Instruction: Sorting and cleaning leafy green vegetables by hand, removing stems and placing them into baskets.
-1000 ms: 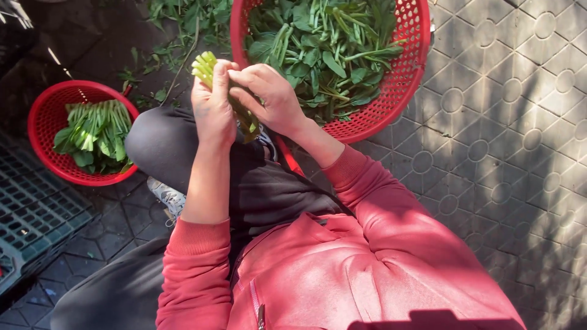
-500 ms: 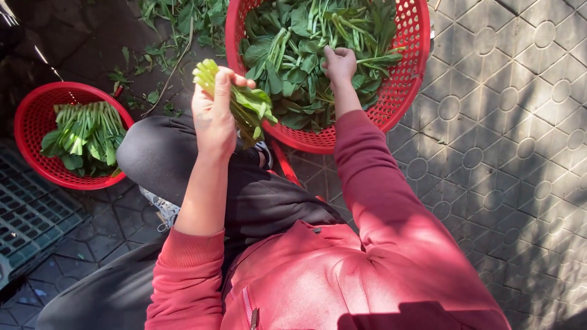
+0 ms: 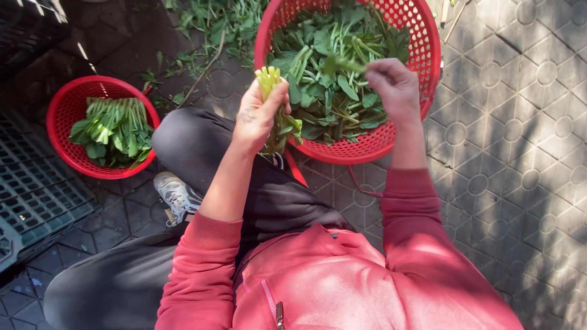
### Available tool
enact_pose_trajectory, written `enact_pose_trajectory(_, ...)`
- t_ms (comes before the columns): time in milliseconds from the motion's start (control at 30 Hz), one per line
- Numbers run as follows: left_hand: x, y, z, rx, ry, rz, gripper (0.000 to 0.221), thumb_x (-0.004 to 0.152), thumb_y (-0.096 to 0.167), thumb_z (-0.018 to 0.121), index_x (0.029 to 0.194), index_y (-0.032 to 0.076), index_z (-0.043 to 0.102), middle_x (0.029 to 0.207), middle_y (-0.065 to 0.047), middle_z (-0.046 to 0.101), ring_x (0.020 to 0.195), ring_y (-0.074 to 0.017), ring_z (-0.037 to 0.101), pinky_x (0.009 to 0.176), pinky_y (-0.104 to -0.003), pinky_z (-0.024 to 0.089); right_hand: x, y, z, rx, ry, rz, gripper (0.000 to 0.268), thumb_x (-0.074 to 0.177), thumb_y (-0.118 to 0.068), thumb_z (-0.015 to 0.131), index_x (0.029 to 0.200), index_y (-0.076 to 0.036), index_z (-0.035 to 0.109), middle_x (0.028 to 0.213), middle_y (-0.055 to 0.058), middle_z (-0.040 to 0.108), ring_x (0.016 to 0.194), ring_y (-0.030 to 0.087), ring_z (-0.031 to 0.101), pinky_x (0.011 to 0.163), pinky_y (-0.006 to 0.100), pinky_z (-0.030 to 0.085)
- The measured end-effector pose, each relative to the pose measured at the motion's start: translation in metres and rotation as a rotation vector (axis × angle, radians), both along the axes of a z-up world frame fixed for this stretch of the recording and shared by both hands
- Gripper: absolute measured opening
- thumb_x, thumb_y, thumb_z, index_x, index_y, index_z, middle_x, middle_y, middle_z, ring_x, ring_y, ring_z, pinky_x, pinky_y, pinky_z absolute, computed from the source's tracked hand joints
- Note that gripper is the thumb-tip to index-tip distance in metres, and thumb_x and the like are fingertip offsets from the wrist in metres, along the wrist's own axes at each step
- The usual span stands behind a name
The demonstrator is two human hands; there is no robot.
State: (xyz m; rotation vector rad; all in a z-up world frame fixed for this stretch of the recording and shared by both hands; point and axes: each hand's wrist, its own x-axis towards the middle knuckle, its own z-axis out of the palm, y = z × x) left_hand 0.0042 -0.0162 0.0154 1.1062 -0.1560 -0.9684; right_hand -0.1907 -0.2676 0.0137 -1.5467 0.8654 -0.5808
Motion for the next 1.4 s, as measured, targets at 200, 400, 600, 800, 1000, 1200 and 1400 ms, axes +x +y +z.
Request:
enact_pose_trajectory(200, -0.001, 0.013, 0.0, -0.02, -0.112, -0.076, 0.019, 0.108, 0.027, 0.073, 0.118, 0.012, 0.066, 0.089, 0.001, 0.064, 0.079, -0.0071, 0.063, 0.079, -0.023, 0.056, 0.068, 0.044, 0.089, -0.478, 0.055, 0.848, 0.012, 0.11, -0.009, 0.082, 0.122, -0.008, 0.084, 0.111, 0.005, 0.076, 0.094, 0.014, 0.068, 0.082, 0.028, 0.053)
enact_pose_trajectory(400, -0.002, 0.02, -0.001, -0.04, -0.274, -0.065, 0.027, 0.112, 0.025, 0.069, 0.135, 0.01, 0.068, 0.119, 0.002, 0.074, 0.109, -0.0056, 0.068, 0.099, -0.022, 0.056, 0.119, 0.087, 0.088, -0.046, 0.131, 0.719, 0.019, 0.102, -0.008, 0.079, 0.12, -0.006, 0.074, 0.096, 0.0, 0.073, 0.083, 0.006, 0.07, 0.077, 0.019, 0.062)
enact_pose_trajectory(600, -0.001, 0.014, -0.009, -0.129, -0.26, -0.003, 0.027, 0.113, 0.022, 0.068, 0.137, 0.009, 0.067, 0.122, 0.0, 0.073, 0.114, -0.0079, 0.069, 0.105, -0.026, 0.058, 0.128, 0.093, 0.083, 0.031, 0.07, 0.658, 0.011, 0.103, -0.002, 0.079, 0.112, -0.004, 0.073, 0.091, 0.004, 0.075, 0.073, 0.009, 0.071, 0.068, 0.02, 0.062)
enact_pose_trajectory(800, -0.004, 0.013, -0.009, -0.203, -0.152, 0.0, 0.029, 0.113, 0.02, 0.069, 0.139, 0.007, 0.067, 0.126, -0.002, 0.075, 0.117, -0.0098, 0.071, 0.107, -0.026, 0.059, 0.123, 0.094, 0.086, 0.071, 0.106, 0.637, 0.014, 0.104, -0.002, 0.08, 0.114, -0.005, 0.071, 0.087, 0.003, 0.075, 0.071, 0.007, 0.073, 0.063, 0.019, 0.064)
enact_pose_trajectory(1000, 0.012, 0.032, 0.062, -0.159, -0.351, -0.151, 0.024, 0.116, 0.03, 0.062, 0.129, 0.012, 0.068, 0.122, 0.006, 0.069, 0.114, -0.005, 0.063, 0.101, -0.026, 0.055, 0.132, 0.106, 0.134, -0.03, -0.033, 0.697, 0.02, 0.103, -0.005, 0.085, 0.117, -0.003, 0.071, 0.099, 0.005, 0.075, 0.078, 0.008, 0.072, 0.061, 0.019, 0.059)
enact_pose_trajectory(1200, 0.037, 0.087, 0.15, -0.26, -0.143, -0.137, 0.036, 0.111, 0.037, 0.065, 0.117, 0.002, 0.074, 0.103, -0.01, 0.079, 0.085, -0.0193, 0.077, 0.076, -0.034, 0.067, 0.17, 0.151, 0.198, -0.057, -0.208, 0.777, 0.02, 0.104, 0.0, 0.086, 0.117, 0.0, 0.07, 0.097, 0.009, 0.073, 0.066, 0.012, 0.069, 0.056, 0.022, 0.061)
enact_pose_trajectory(1400, 0.045, 0.195, 0.146, -0.147, -0.232, -0.114, 0.036, 0.108, 0.043, 0.067, 0.123, 0.01, 0.066, 0.102, -0.008, 0.077, 0.083, -0.0154, 0.075, 0.073, -0.03, 0.064, 0.218, 0.21, 0.185, -0.35, -0.304, 1.298, 0.053, 0.113, -0.012, 0.08, 0.16, -0.008, 0.057, 0.13, 0.01, 0.066, 0.083, 0.007, 0.068, 0.078, 0.021, 0.059)
